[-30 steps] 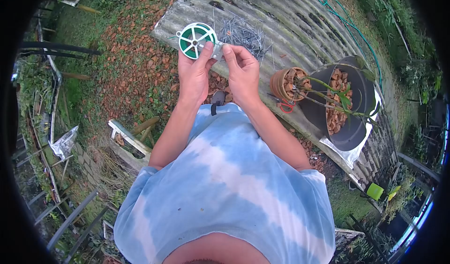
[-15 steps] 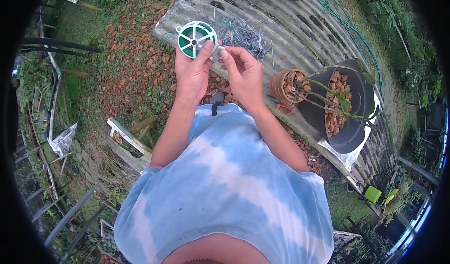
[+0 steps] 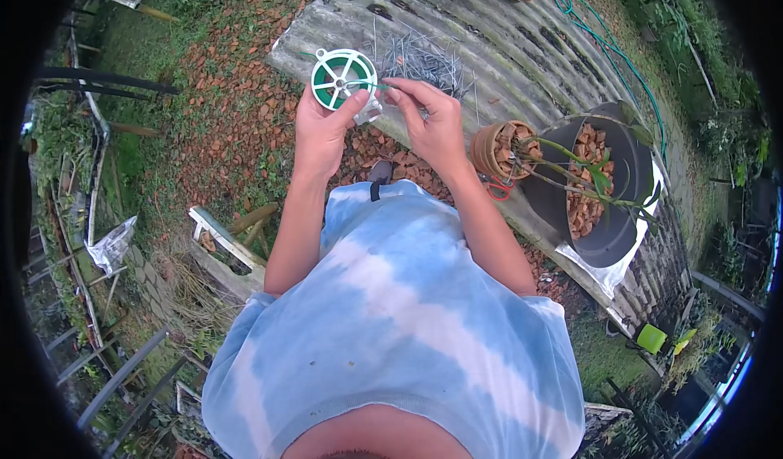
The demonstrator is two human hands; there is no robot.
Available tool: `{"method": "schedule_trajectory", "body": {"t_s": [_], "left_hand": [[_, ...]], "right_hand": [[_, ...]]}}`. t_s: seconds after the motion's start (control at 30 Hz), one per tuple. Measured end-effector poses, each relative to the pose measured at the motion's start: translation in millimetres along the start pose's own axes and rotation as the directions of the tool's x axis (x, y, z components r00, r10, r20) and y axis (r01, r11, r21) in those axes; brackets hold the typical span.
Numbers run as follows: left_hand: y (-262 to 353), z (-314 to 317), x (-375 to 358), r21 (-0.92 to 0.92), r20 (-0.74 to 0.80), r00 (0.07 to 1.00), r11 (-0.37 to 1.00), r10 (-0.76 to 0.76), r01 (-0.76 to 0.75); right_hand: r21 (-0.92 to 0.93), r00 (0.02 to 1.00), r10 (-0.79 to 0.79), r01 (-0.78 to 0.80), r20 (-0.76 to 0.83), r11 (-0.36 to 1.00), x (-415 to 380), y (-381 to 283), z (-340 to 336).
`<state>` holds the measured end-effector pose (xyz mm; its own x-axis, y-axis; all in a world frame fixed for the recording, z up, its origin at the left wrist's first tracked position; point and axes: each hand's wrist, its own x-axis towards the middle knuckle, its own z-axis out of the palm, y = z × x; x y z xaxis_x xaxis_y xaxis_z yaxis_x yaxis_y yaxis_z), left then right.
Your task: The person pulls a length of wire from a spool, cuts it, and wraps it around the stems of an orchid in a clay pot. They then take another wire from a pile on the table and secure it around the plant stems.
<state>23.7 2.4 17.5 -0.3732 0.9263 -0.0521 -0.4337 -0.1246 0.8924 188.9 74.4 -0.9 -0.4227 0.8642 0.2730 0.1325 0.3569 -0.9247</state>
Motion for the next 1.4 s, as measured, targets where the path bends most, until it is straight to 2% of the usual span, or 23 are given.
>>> {"method": "schedule_trajectory", "body": {"t_s": [0.07, 0.17, 0.23, 0.27, 0.37, 0.43, 0.57, 0.63, 0.73, 0.83, 0.93, 0.97, 1.07, 1.23, 1.33, 1.4], "left_hand": [[4.3, 0.9, -2.0, -0.162, -0.020, 0.998, 0.985, -0.065, 0.061], [1.7, 2.6, -0.5, -0.311, -0.037, 0.995, 0.947, -0.094, 0.078], [0.8, 6.1, 0.3, -0.342, -0.064, 0.995, 0.938, -0.080, 0.053], [1.2, 7.6, -0.7, -0.323, -0.077, 0.995, 0.945, -0.069, 0.041], [3.3, 15.0, -1.9, -0.260, -0.115, 0.993, 0.966, -0.039, 0.008], [3.4, 19.2, -4.2, -0.208, -0.150, 0.988, 0.978, -0.026, -0.006], [3.8, 21.9, -5.2, -0.222, -0.097, 0.995, 0.975, 0.007, -0.028], [3.5, 22.0, -5.0, -0.249, -0.081, 0.997, 0.968, 0.000, -0.021], [-3.1, 24.3, -7.7, -0.135, -0.109, 0.992, 0.987, 0.071, -0.085], [-6.9, 23.2, -4.5, -0.123, -0.150, 0.988, 0.991, 0.031, -0.050], [-8.8, 25.9, -3.3, -0.242, -0.184, 0.983, 0.968, 0.021, -0.066], [-8.2, 26.2, -3.4, -0.226, -0.176, 0.984, 0.971, 0.035, -0.075], [-5.4, 27.8, -3.7, -0.201, -0.149, 0.987, 0.975, 0.064, -0.094], [-3.3, 25.3, -4.1, -0.231, -0.087, 0.995, 0.971, 0.039, -0.058], [-3.9, 32.7, -7.1, -0.177, -0.137, 0.985, 0.975, 0.109, -0.132], [-4.0, 35.2, -8.6, -0.146, -0.109, 0.982, 0.974, 0.157, -0.172]], "right_hand": [[0.072, 0.996, 0.064, -0.061, -0.053, 0.996, -9.1, -2.8, 3.2], [0.026, 0.991, 0.089, -0.087, -0.097, 0.996, -14.0, -19.1, 7.7], [-0.081, 0.991, -0.082, 0.073, -0.110, 0.994, -12.8, -21.0, 10.2], [-0.132, 0.981, -0.163, 0.149, -0.108, 0.980, -13.5, -22.0, 11.9], [-0.103, 0.991, -0.061, 0.048, -0.119, 0.993, -15.3, -29.5, 14.1], [-0.132, 0.987, -0.095, 0.078, -0.131, 0.988, -14.8, -31.1, 12.8], [-0.126, 0.981, -0.110, 0.089, -0.162, 0.988, -11.1, -30.7, 12.3], [-0.124, 0.989, -0.086, 0.071, -0.118, 0.990, -8.9, -32.9, 6.9], [-0.148, 0.995, -0.073, 0.063, -0.068, 0.987, -6.3, -35.3, 3.4], [-0.135, 0.998, -0.028, 0.020, -0.061, 0.991, -8.1, -45.5, 1.3], [-0.062, 0.998, -0.008, 0.004, -0.057, 0.998, -9.9, -48.6, 7.2], [-0.033, 0.998, -0.009, 0.007, -0.056, 0.999, -10.5, -48.3, 8.1], [-0.142, 1.000, -0.002, -0.001, -0.022, 0.990, -16.2, -43.6, 3.4], [-0.097, 0.996, 0.078, -0.083, -0.049, 0.992, -20.9, -46.4, 4.7], [-0.141, 0.995, 0.098, -0.102, -0.037, 0.985, -21.1, -58.1, 2.1], [-0.140, 0.991, 0.133, -0.134, -0.015, 0.981, -20.8, -62.4, -0.2]]}}
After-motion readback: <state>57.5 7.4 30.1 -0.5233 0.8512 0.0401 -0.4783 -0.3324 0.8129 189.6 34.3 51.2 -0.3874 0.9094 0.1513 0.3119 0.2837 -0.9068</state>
